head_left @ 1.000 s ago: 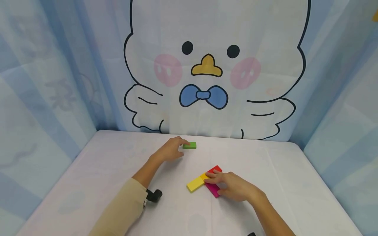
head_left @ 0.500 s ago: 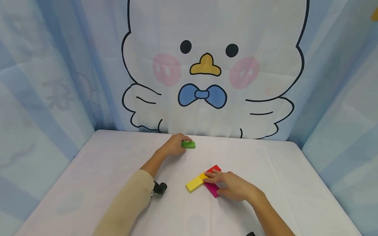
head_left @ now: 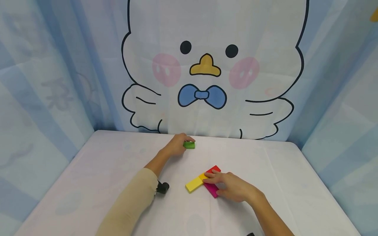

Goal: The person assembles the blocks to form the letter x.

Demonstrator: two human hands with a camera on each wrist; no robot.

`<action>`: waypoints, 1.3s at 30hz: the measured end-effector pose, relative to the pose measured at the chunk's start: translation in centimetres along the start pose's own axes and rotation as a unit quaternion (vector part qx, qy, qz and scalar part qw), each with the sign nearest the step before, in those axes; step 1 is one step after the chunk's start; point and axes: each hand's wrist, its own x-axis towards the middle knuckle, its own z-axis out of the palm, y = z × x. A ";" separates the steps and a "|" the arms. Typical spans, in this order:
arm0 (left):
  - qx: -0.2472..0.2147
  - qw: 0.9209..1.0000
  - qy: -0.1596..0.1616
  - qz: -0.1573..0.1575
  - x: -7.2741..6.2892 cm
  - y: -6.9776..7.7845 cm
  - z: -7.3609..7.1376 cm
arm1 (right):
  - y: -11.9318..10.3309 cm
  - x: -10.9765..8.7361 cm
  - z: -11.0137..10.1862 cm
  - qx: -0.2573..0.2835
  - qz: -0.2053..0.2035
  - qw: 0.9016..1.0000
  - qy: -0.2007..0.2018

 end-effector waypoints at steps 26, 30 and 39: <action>0.028 0.998 -0.037 0.049 -0.9 1.6 -1.0 | 0.0 0.1 0.1 0.001 0.001 1.000 0.001; 0.039 0.995 -0.047 0.076 -1.2 2.0 -1.2 | 0.0 0.1 0.1 0.002 0.002 1.000 0.001; 0.017 0.994 -0.066 0.087 -2.5 3.0 -1.5 | 0.1 0.2 0.0 -0.002 -0.006 1.000 0.000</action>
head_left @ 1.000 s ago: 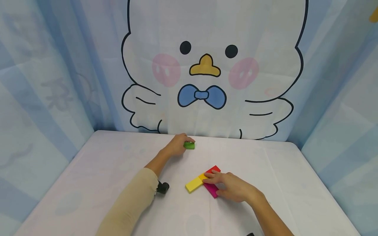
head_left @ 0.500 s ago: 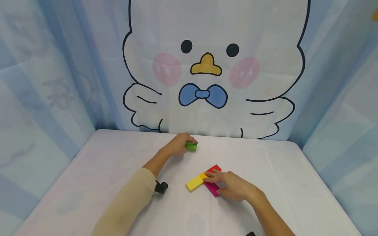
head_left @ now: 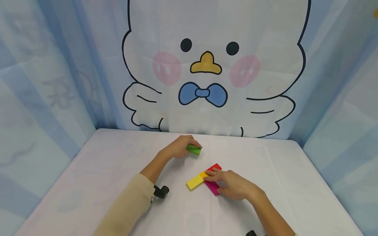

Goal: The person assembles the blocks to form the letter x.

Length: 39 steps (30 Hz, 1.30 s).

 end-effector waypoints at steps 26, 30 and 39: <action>-0.045 0.997 -0.054 0.013 -1.8 0.4 0.5 | 0.0 -0.2 0.0 0.001 -0.014 1.000 0.002; -0.052 0.997 -0.063 0.017 -1.8 0.5 0.6 | -0.1 -0.2 -0.1 0.001 -0.013 1.000 0.003; -0.042 0.996 -0.074 0.026 -1.9 0.9 0.4 | -0.1 -0.2 -0.2 0.003 -0.014 1.000 0.004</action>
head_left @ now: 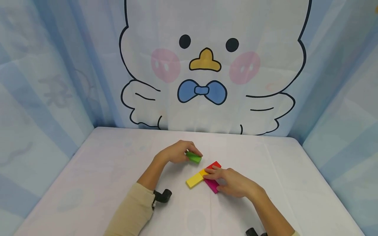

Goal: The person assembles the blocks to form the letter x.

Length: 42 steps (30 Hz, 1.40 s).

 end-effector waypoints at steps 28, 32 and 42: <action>-0.016 0.999 -0.041 0.025 0.5 0.4 1.1 | 0.4 0.0 0.1 0.003 -0.004 1.000 0.000; -0.010 0.999 -0.041 0.026 0.6 0.7 1.4 | 0.4 0.0 0.1 0.007 -0.005 1.000 0.000; 0.011 0.999 -0.030 0.028 0.9 0.8 1.8 | 0.3 -0.2 0.1 0.008 -0.009 1.000 0.003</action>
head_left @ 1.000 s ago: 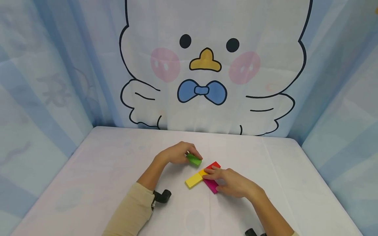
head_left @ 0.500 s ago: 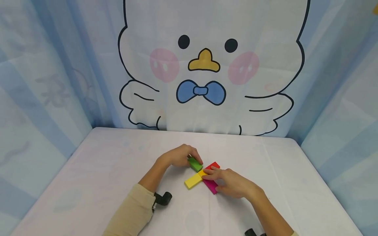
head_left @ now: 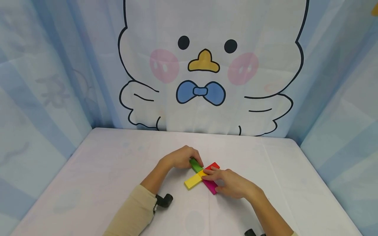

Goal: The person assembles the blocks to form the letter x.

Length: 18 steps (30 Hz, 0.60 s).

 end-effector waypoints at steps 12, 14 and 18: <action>0.007 1.000 0.000 -0.002 -0.1 0.2 0.1 | 0.0 0.1 0.1 -0.003 0.008 1.000 0.000; 0.009 1.000 0.000 -0.003 -0.1 0.2 0.1 | -0.1 0.1 0.1 -0.003 0.009 1.000 0.001; 0.011 1.000 0.002 -0.006 -0.1 0.2 0.2 | -0.2 0.1 0.1 -0.002 0.010 1.000 0.003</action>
